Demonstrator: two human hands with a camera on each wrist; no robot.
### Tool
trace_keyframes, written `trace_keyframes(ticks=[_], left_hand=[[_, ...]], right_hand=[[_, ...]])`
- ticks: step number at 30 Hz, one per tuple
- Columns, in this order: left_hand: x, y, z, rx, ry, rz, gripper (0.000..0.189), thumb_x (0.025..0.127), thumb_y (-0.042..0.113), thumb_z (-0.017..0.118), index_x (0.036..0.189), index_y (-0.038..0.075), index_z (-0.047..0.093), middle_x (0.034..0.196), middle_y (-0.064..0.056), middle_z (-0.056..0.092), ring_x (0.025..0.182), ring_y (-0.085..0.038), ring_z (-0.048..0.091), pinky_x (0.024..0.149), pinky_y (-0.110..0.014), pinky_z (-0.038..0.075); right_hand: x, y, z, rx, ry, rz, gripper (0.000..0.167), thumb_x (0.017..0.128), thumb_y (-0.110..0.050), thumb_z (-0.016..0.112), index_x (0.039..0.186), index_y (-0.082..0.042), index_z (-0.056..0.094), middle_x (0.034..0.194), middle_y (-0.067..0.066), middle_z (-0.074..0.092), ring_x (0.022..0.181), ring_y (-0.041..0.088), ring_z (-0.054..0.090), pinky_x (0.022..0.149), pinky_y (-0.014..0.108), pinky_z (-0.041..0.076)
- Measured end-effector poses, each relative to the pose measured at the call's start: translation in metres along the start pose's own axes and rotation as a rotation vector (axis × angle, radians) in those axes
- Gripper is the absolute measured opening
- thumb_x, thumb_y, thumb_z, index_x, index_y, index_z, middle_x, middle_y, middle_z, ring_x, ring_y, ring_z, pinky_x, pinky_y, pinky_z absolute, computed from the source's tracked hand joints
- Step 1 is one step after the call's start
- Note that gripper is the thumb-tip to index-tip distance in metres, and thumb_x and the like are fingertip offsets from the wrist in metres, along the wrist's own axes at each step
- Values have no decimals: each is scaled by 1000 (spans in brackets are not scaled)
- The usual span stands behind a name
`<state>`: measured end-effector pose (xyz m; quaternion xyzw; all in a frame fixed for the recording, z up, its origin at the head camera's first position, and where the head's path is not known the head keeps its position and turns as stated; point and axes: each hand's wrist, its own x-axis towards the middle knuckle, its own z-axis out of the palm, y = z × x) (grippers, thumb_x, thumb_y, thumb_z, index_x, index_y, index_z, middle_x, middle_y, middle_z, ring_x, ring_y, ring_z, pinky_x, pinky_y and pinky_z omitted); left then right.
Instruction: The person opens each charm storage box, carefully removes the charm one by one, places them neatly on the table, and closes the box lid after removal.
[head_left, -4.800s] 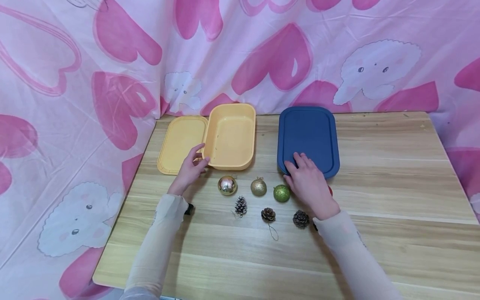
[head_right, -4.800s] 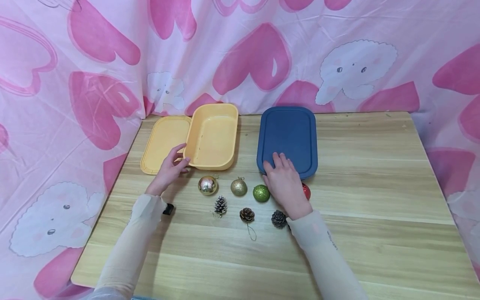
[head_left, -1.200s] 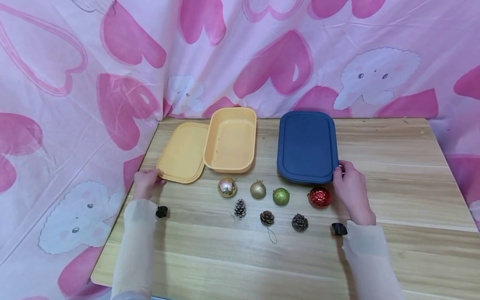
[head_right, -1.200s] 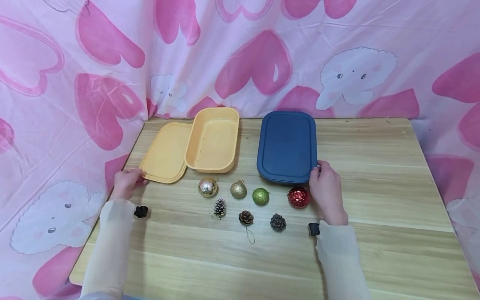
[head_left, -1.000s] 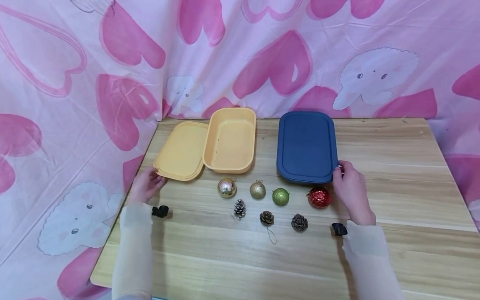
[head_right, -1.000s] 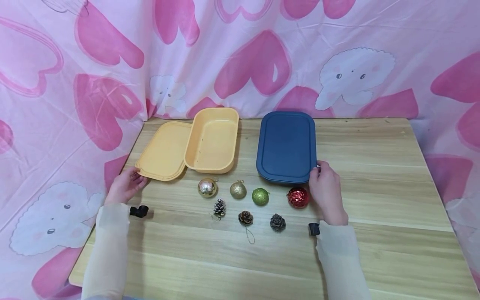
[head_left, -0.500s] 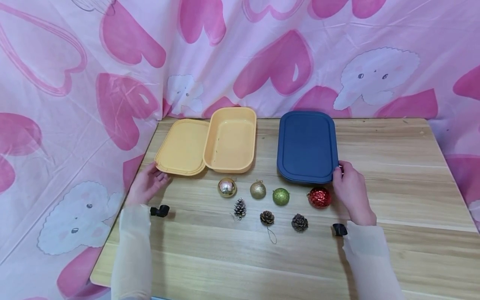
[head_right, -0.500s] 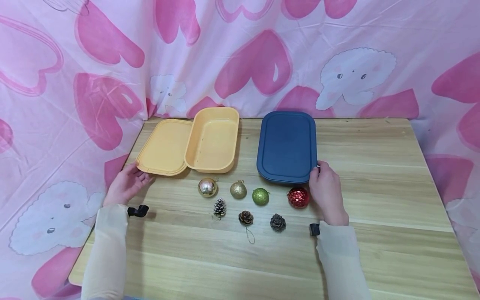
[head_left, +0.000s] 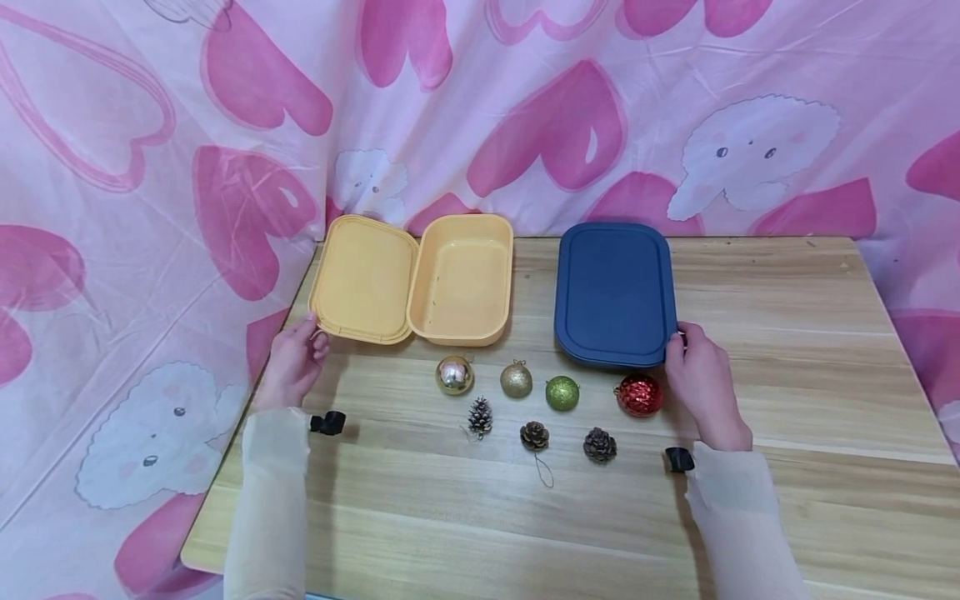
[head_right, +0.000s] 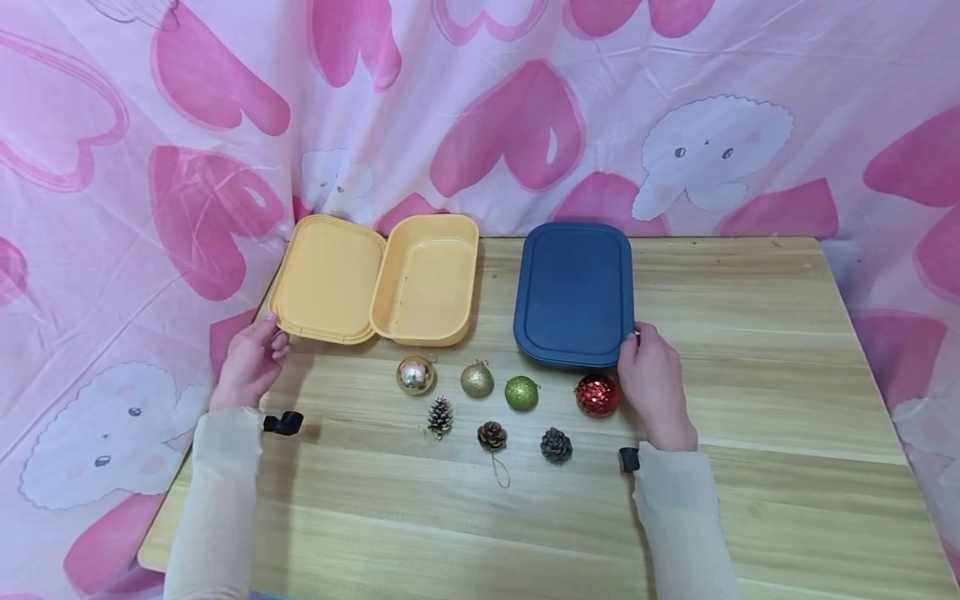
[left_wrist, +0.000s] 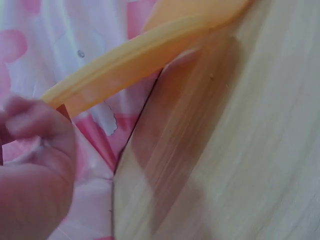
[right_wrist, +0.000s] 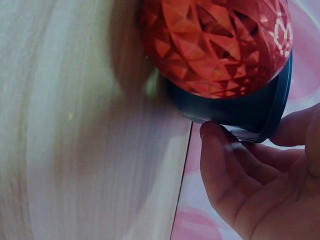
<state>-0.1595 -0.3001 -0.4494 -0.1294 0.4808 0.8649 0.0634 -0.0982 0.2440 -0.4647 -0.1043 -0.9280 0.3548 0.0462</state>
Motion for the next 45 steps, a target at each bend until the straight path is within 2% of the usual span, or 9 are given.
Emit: trace_keyframes(ticks=[3,9,12,18,22,30,36,40,45], left_hand=[[0,-1,9,122,115,81,18,100,14,49,87,4,54,69,0,52,52,-8,50,48,-17,40],[4,-5,24,437,419,203,14,96,15,57,83,8,58,69,1,51,43,-6,49,40,-16,41],[4,-6,29,518,487,229,6,91,14,65,88,11,60,72,2,53,47,-4,50,42,-16,43],[2,-7,36,570,439,228,17,84,5,70,95,13,59,87,2,56,53,-2,55,47,-16,46],[-1,-8,41,674,403,264,16,86,8,69,97,12,59,77,5,56,47,-3,51,42,-16,43],[-8,-14,56,990,389,565,22,86,11,69,99,-4,61,72,6,47,57,0,42,45,-11,33],[-22,-16,89,1041,337,830,13,82,-8,63,93,-15,59,76,-7,50,61,-2,41,53,-6,31],[-10,-24,83,1097,279,975,10,79,-8,65,89,-10,62,76,-15,53,64,-3,41,57,-7,32],[-8,-28,89,1142,176,1092,11,76,-7,67,87,-5,64,74,-15,54,62,-7,41,56,-7,31]], right_hand=[[0,1,0,-1,-3,-4,46,102,-20,31,129,13,48,114,36,60,97,46,59,83,59,47],[1,1,0,4,-6,-6,47,102,-20,31,129,14,48,114,36,59,96,46,58,82,59,47],[1,1,0,4,-14,-8,47,102,-21,31,129,14,47,115,37,58,96,46,58,82,59,47],[2,1,0,4,-19,-18,47,102,-20,30,129,15,47,113,37,59,94,45,58,81,59,48],[3,1,0,7,-20,-20,47,102,-20,30,129,15,47,113,37,59,94,45,58,81,59,48],[3,1,0,-3,-26,-20,48,103,-21,29,130,15,46,114,37,58,96,46,58,83,60,47],[3,2,0,-9,-37,-14,49,103,-22,28,131,15,45,115,37,58,97,47,57,85,61,47],[2,3,0,-5,-36,-20,49,103,-22,28,130,15,45,114,37,58,96,47,58,84,61,47],[2,3,0,-6,-39,-15,49,103,-22,28,130,14,45,116,37,58,98,48,57,86,62,46]])
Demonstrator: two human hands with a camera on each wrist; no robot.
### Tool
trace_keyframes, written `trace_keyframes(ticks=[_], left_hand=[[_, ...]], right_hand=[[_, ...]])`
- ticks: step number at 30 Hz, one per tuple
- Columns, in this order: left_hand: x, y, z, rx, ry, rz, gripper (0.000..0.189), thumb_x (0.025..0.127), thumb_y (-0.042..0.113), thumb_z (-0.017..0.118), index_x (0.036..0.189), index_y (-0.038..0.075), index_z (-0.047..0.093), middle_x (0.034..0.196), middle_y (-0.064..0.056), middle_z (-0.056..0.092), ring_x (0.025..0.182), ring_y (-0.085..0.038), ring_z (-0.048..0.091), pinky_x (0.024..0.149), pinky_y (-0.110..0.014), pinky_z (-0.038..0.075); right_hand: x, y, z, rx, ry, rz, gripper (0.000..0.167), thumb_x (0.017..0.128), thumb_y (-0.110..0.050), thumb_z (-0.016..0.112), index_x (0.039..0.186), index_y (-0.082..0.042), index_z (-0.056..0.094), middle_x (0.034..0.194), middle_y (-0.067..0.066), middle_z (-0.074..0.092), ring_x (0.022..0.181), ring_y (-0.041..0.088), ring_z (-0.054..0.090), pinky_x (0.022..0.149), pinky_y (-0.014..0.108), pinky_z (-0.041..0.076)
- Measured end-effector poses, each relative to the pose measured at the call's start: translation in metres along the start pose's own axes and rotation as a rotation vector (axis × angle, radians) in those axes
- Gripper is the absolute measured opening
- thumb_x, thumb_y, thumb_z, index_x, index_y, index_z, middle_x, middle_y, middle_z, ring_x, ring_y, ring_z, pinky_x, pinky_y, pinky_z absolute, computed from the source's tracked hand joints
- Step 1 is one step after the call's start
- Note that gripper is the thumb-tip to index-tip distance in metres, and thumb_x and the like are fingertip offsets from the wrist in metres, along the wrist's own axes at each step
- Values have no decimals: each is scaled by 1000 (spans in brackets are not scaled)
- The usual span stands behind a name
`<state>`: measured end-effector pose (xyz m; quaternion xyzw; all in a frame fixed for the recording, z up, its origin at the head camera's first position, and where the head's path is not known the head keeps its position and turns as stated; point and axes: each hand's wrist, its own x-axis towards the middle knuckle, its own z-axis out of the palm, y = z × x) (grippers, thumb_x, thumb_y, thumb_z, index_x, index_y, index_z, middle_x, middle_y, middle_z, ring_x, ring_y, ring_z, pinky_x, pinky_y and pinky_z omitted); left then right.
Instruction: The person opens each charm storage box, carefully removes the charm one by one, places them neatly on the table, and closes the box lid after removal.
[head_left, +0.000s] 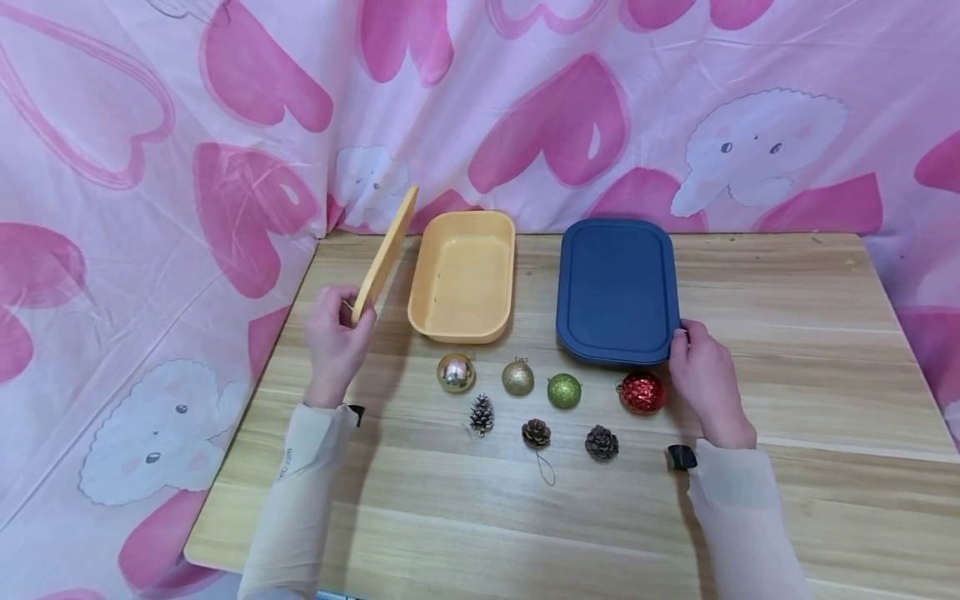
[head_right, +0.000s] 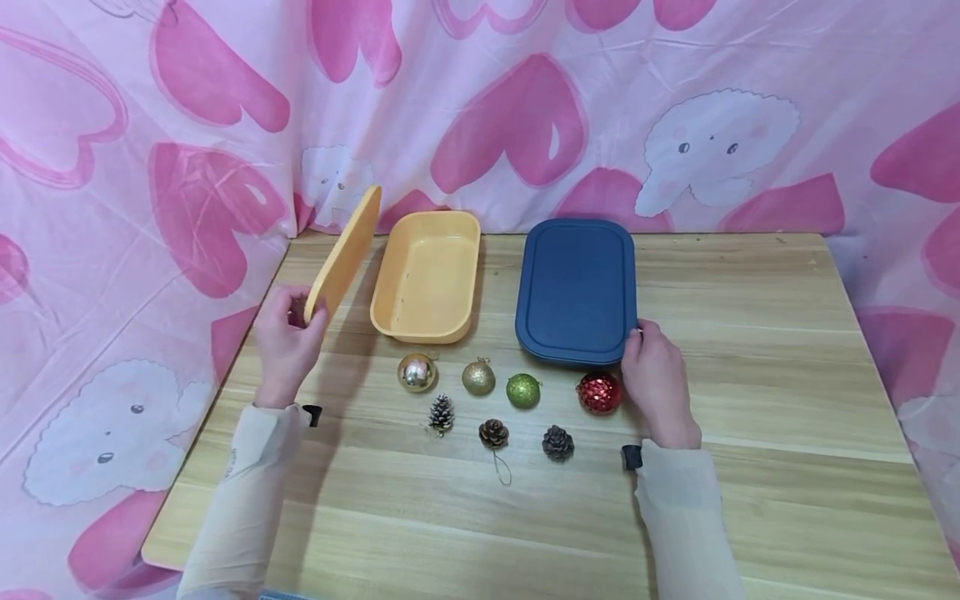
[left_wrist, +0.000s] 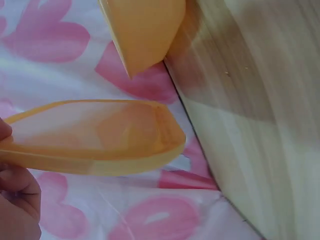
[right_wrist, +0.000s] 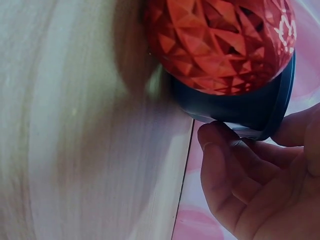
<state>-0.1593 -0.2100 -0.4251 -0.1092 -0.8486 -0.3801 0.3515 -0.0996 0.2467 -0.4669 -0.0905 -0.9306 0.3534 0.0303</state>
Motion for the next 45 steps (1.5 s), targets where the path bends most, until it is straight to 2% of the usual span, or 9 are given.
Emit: trace_keyframes(ticks=[5,9,13,20,24,28,35,41,45], left_hand=[[1,9,8,7,-59,138,10,76,-6,65,86,-3,63,73,-14,54,61,-17,43,57,-14,31],[0,17,16,54,-125,248,13,74,-6,66,85,-2,60,76,-13,57,61,-21,51,54,-24,42],[-1,24,25,148,-202,378,17,72,-5,68,87,-2,61,79,-12,58,60,-22,56,50,-32,49],[1,40,41,244,-373,538,29,69,-2,78,93,1,63,83,-9,59,65,-21,59,54,-33,53],[4,46,50,293,-452,620,30,70,-2,78,94,2,61,85,-7,57,67,-20,59,51,-31,52],[4,48,59,331,-487,653,25,72,-3,73,92,4,59,84,-6,54,66,-19,56,46,-31,49],[2,48,74,400,-512,670,14,81,-8,56,86,5,56,82,-5,51,62,-19,52,40,-30,44],[-1,51,83,416,-558,682,16,82,-10,52,87,5,56,84,-6,52,62,-19,52,39,-30,43],[-1,54,88,439,-569,666,17,83,-11,50,87,4,56,84,-6,53,60,-19,51,38,-29,43]], right_hand=[[0,-1,-1,3,-12,6,50,104,-22,27,132,15,44,116,38,57,97,47,57,85,61,46],[0,-1,-2,4,-17,9,50,104,-23,26,132,15,44,116,38,57,96,46,57,85,61,46],[0,-1,-2,3,-16,11,49,104,-23,27,132,14,44,118,38,57,99,47,57,87,62,45],[0,-1,-2,-1,-11,7,49,104,-22,27,131,14,45,119,37,56,103,49,56,89,63,44],[0,-2,-3,-1,-11,7,49,104,-22,27,131,14,45,121,37,56,106,50,56,91,63,44],[0,-2,-2,-3,-1,-1,48,104,-22,29,131,13,47,122,37,56,109,51,55,93,63,43],[1,-1,-1,-3,-7,5,48,104,-22,28,131,13,46,123,37,55,110,51,54,93,63,43],[0,-1,0,-1,0,-2,47,104,-21,29,130,13,47,122,38,55,109,51,55,93,63,43],[0,-1,0,-3,11,-9,46,104,-20,30,129,13,48,121,37,56,108,51,55,92,63,43]])
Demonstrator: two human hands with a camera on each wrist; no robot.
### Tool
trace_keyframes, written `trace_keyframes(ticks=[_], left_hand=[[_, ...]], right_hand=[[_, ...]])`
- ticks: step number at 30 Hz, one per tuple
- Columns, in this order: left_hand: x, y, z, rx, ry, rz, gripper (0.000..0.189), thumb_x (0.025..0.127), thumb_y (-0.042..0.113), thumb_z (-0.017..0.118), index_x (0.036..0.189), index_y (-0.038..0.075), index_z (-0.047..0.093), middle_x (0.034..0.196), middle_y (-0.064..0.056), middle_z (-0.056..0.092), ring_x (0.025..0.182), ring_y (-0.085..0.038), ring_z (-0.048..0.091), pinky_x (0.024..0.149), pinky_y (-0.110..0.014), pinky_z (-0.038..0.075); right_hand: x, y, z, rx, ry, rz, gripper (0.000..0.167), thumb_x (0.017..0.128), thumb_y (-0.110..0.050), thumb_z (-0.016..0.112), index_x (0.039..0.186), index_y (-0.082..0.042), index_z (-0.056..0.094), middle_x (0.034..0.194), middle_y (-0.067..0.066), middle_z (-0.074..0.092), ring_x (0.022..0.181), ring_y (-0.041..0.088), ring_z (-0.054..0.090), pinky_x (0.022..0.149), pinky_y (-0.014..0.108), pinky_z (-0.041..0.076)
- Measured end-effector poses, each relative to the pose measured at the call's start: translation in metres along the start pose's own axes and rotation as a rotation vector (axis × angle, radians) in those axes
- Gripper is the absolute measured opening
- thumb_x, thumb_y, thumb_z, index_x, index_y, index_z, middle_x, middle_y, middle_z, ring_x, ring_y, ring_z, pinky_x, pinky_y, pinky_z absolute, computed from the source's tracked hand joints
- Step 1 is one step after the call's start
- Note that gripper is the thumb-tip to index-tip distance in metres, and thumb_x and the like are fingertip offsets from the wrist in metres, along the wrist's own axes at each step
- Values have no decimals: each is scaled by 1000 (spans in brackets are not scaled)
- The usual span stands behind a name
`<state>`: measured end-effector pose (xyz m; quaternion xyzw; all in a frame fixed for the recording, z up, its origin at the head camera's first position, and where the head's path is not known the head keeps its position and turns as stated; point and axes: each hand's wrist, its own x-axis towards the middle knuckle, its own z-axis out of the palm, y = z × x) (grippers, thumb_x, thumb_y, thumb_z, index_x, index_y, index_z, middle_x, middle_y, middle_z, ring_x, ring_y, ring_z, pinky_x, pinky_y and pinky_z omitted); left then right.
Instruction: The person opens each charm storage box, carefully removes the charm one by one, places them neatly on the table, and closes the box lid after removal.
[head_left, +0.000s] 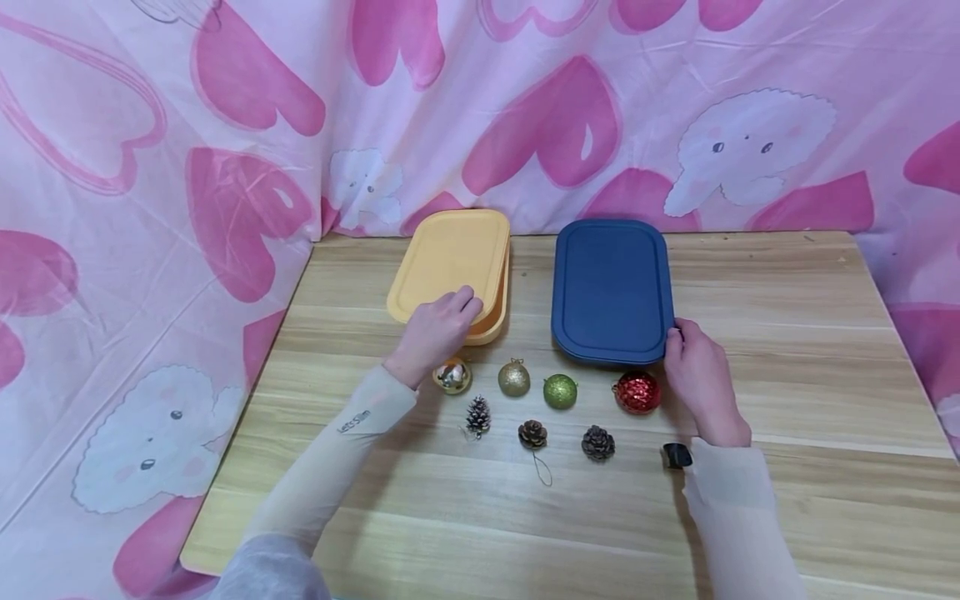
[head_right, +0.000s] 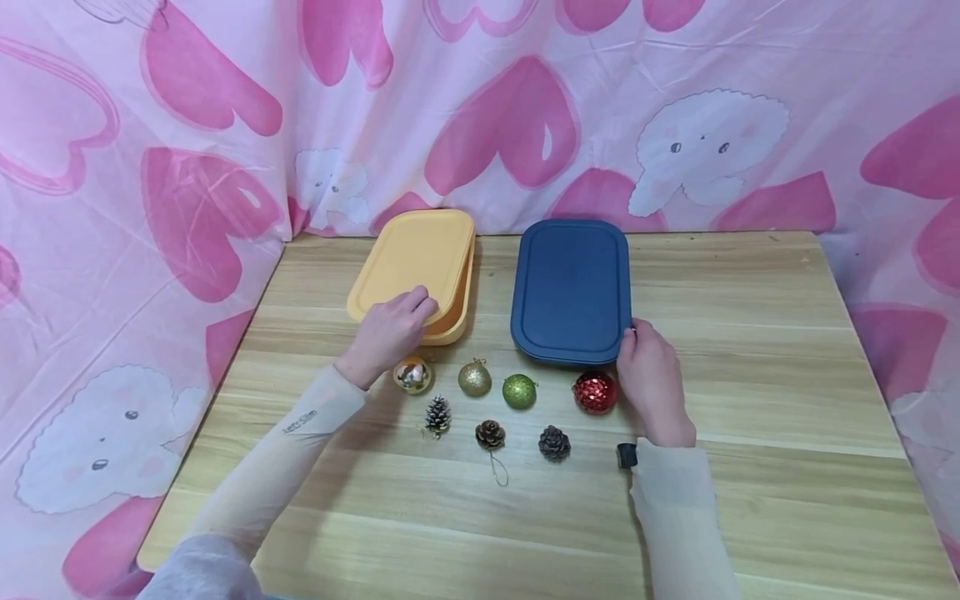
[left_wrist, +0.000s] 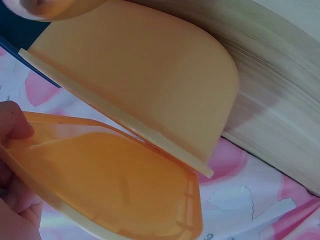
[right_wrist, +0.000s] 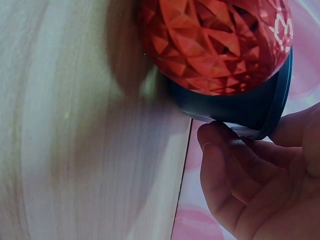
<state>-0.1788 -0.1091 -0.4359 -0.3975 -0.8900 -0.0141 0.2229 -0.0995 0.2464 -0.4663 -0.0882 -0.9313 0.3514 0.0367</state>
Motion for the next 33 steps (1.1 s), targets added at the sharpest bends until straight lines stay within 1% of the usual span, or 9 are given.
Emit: trace_keyframes(ticks=[4,7,10,12,13,16,18,24,33], left_hand=[[4,2,3,18,-16,-20,17,84,-10,50,88,4,57,84,-6,54,61,-19,53,38,-30,44],[6,4,5,15,-33,-29,16,85,-9,50,89,5,58,84,-6,54,61,-19,53,39,-31,45],[7,6,6,-4,-60,-45,13,85,-6,53,89,5,58,84,-6,53,61,-19,53,40,-32,45],[7,7,5,-22,-86,-60,6,85,0,59,89,5,58,84,-6,52,61,-18,53,41,-32,46],[7,7,5,-35,-98,-69,6,85,5,64,89,5,58,85,-6,52,61,-18,53,41,-32,46],[7,7,6,-66,-121,-97,18,85,20,71,90,7,60,86,-5,53,61,-16,54,44,-31,48],[6,7,7,-80,-121,-105,23,86,28,71,90,7,61,86,-4,53,60,-15,54,46,-31,48],[3,7,10,-95,-108,-89,22,89,30,67,89,8,63,85,-4,54,57,-13,53,44,-28,47],[1,8,12,-106,-177,-55,24,90,31,67,91,7,64,84,-3,52,57,-13,52,45,-27,46]], right_hand=[[0,0,0,-1,0,-3,46,104,-20,30,129,14,48,120,37,56,107,51,56,91,63,44],[0,0,0,0,3,-6,45,104,-19,30,129,14,48,119,38,57,106,51,56,91,63,44],[0,0,0,-1,4,-7,45,104,-19,31,129,14,48,119,38,57,106,51,56,91,63,44],[-1,0,0,-3,2,-3,46,104,-20,30,129,14,48,120,37,56,107,51,56,92,63,44],[0,0,0,-4,-1,-1,46,104,-20,30,129,14,47,120,37,56,107,51,56,92,63,44],[0,0,0,-6,-6,5,47,104,-20,29,130,14,47,121,37,56,108,51,56,93,63,44],[0,0,0,-5,-4,8,47,104,-21,29,130,14,47,121,37,56,107,50,56,93,63,44],[0,0,0,0,6,-2,46,104,-20,29,130,14,47,119,37,57,105,50,57,91,63,44],[0,0,0,-6,-2,-6,47,104,-20,29,129,14,47,119,37,57,105,50,57,91,63,44]])
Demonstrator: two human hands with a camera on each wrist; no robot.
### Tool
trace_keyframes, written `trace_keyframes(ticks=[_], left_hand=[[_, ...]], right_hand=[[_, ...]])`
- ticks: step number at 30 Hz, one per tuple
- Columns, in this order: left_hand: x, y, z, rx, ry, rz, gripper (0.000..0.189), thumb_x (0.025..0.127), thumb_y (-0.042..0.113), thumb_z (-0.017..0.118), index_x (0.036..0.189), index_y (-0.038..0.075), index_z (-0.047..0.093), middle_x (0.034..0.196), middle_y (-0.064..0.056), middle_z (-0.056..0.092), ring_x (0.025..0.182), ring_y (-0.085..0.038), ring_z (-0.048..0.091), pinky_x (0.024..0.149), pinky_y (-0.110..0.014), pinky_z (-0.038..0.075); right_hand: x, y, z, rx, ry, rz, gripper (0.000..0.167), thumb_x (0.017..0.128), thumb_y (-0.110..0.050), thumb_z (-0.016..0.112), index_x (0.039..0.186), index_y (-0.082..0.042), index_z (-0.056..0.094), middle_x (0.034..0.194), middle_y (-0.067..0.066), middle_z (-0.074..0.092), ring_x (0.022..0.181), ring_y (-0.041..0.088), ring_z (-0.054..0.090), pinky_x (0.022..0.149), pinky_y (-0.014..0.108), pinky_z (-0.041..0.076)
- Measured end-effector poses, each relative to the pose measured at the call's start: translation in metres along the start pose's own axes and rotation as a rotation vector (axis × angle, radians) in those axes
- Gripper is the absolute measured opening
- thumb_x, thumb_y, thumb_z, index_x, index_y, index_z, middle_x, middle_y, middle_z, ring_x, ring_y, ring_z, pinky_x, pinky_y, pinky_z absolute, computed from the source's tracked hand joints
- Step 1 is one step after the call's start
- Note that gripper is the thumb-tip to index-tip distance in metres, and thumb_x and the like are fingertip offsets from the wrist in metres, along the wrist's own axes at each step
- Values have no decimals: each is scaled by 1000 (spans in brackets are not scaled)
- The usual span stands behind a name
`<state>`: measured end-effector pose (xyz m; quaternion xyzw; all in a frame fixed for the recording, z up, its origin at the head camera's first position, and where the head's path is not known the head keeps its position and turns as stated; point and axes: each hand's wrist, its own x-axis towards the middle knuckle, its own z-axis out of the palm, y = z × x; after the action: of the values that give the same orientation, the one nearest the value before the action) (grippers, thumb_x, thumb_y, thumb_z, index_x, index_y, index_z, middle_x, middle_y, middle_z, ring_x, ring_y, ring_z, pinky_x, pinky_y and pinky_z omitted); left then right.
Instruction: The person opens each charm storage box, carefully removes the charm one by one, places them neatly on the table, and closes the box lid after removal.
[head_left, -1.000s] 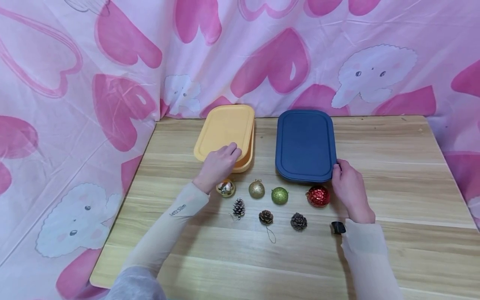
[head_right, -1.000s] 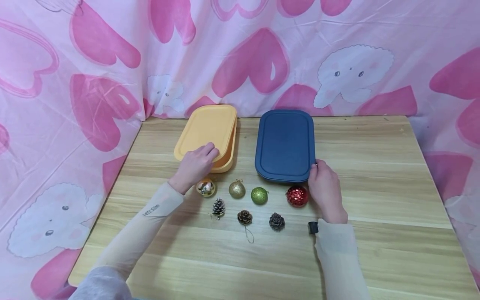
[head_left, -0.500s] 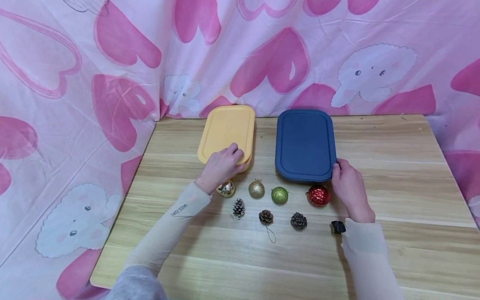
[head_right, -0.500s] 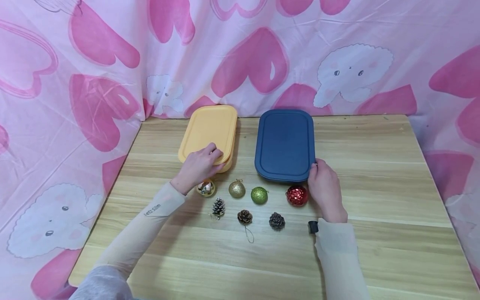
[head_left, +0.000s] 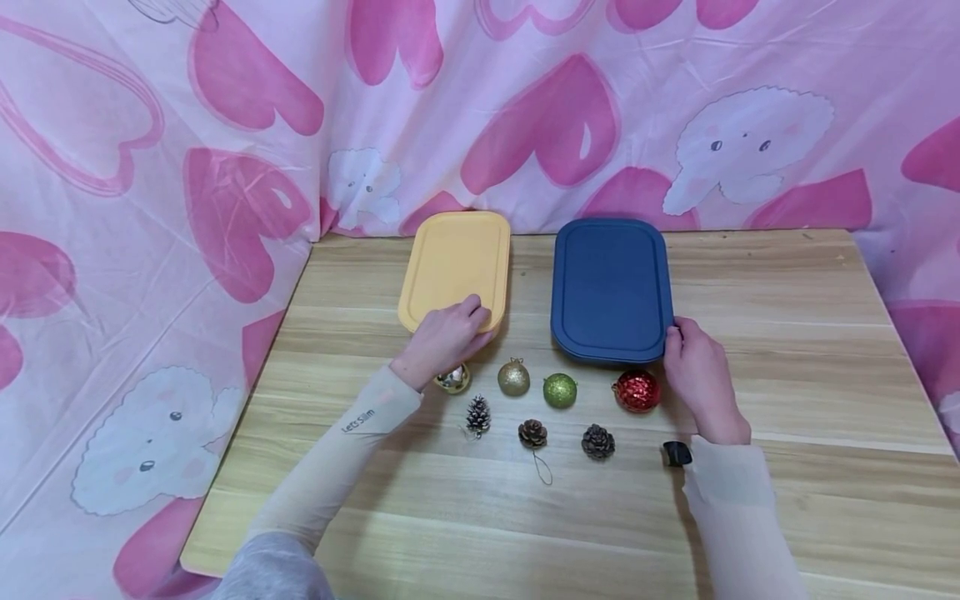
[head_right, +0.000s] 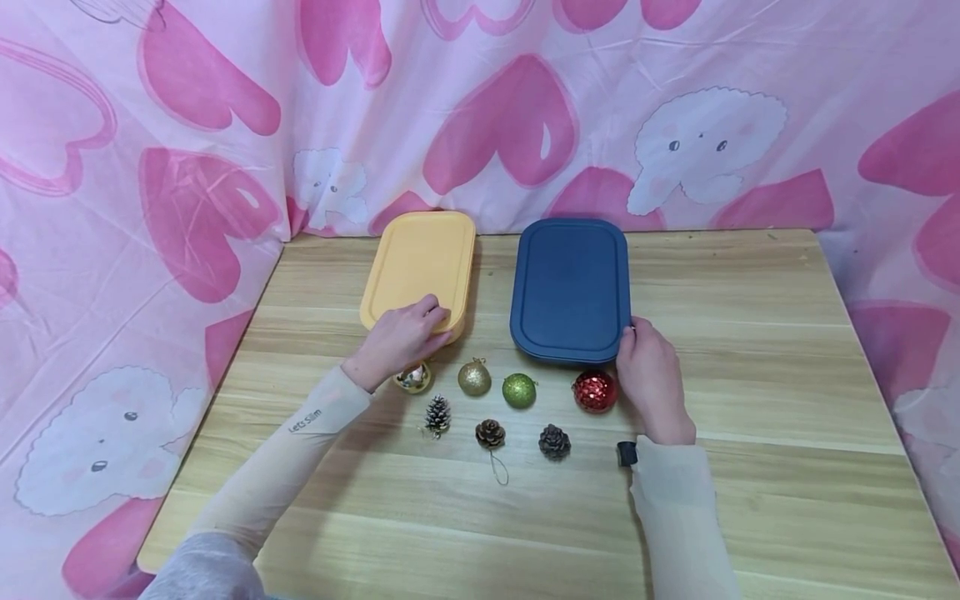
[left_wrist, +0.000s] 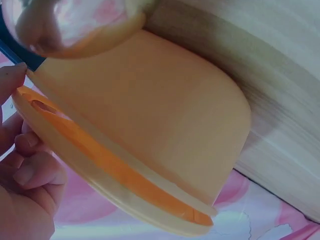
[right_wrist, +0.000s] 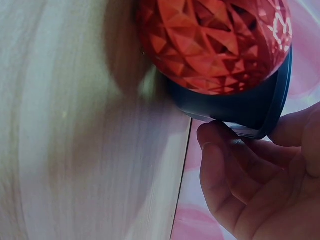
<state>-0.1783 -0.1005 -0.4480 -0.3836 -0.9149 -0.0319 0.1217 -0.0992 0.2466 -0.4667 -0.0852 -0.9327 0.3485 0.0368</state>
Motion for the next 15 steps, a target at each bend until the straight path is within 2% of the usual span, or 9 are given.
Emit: trace_keyframes(ticks=[9,15], left_hand=[[-3,-1,5,-35,-45,18,24,92,30,65,96,7,66,85,-3,54,59,-12,52,49,-24,48],[-2,0,4,-71,-78,-10,24,92,29,66,101,6,67,87,-4,54,60,-12,53,51,-25,50]], right_hand=[[0,1,0,7,-10,1,47,104,-21,29,130,14,47,119,37,57,104,49,57,91,63,44],[0,1,0,9,-9,4,48,104,-22,29,130,13,47,121,37,56,106,50,56,92,63,44]])
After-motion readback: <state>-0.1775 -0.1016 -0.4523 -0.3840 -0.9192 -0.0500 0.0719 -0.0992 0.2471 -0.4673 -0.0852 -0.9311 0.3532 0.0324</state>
